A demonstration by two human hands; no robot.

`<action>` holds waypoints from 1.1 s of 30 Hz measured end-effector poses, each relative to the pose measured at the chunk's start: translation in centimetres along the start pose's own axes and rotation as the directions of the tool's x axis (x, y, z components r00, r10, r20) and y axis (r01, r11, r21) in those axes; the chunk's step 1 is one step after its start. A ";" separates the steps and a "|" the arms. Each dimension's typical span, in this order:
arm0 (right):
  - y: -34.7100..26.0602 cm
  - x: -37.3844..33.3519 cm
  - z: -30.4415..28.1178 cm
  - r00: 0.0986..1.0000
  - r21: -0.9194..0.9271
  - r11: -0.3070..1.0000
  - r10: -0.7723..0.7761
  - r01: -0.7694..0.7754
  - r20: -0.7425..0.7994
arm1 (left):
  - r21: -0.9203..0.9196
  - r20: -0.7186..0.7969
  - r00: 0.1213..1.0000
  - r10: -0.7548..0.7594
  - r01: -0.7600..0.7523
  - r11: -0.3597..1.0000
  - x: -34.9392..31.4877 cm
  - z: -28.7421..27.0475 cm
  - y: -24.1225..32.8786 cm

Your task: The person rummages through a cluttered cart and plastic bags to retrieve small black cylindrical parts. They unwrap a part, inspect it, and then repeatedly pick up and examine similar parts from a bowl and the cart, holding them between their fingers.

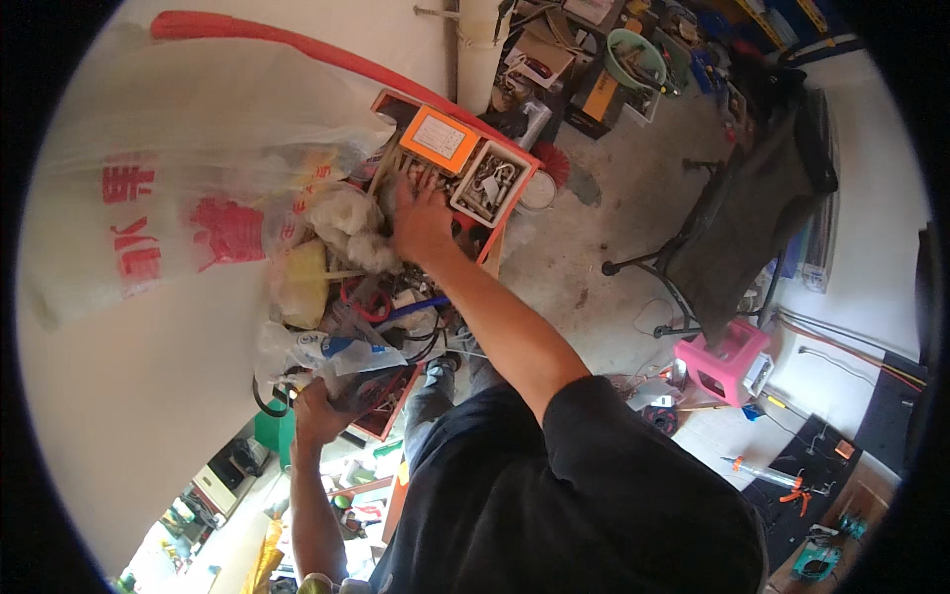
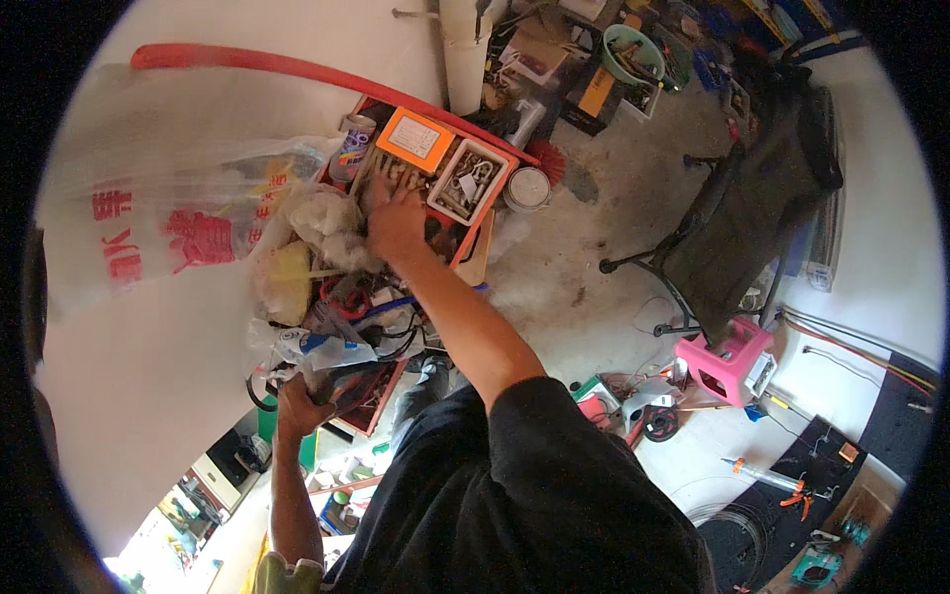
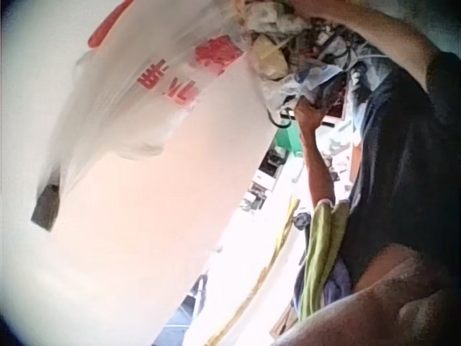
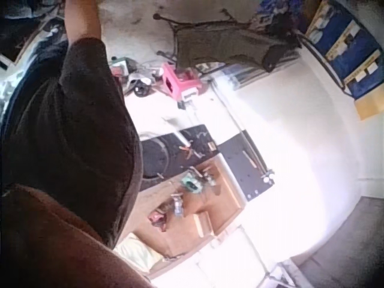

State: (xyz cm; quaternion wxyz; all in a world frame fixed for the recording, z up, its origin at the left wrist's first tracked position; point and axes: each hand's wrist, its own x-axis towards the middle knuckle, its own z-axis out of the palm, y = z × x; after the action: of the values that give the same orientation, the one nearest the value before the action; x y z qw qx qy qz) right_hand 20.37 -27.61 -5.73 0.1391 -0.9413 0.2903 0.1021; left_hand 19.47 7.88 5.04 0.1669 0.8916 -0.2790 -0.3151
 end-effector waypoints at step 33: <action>0.9 -4.7 -0.5 0.934 0.135 0.972 -0.141 0.194 -0.328 | -0.020 0.029 0.999 0.039 -0.038 0.999 0.5 0.4 -0.5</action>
State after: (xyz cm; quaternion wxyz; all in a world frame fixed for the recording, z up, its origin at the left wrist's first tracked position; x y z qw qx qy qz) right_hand 16.07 -26.03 -4.15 0.1767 -0.9519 0.2347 -0.0870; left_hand 19.72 7.90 4.30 0.1776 0.8798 -0.2954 -0.3274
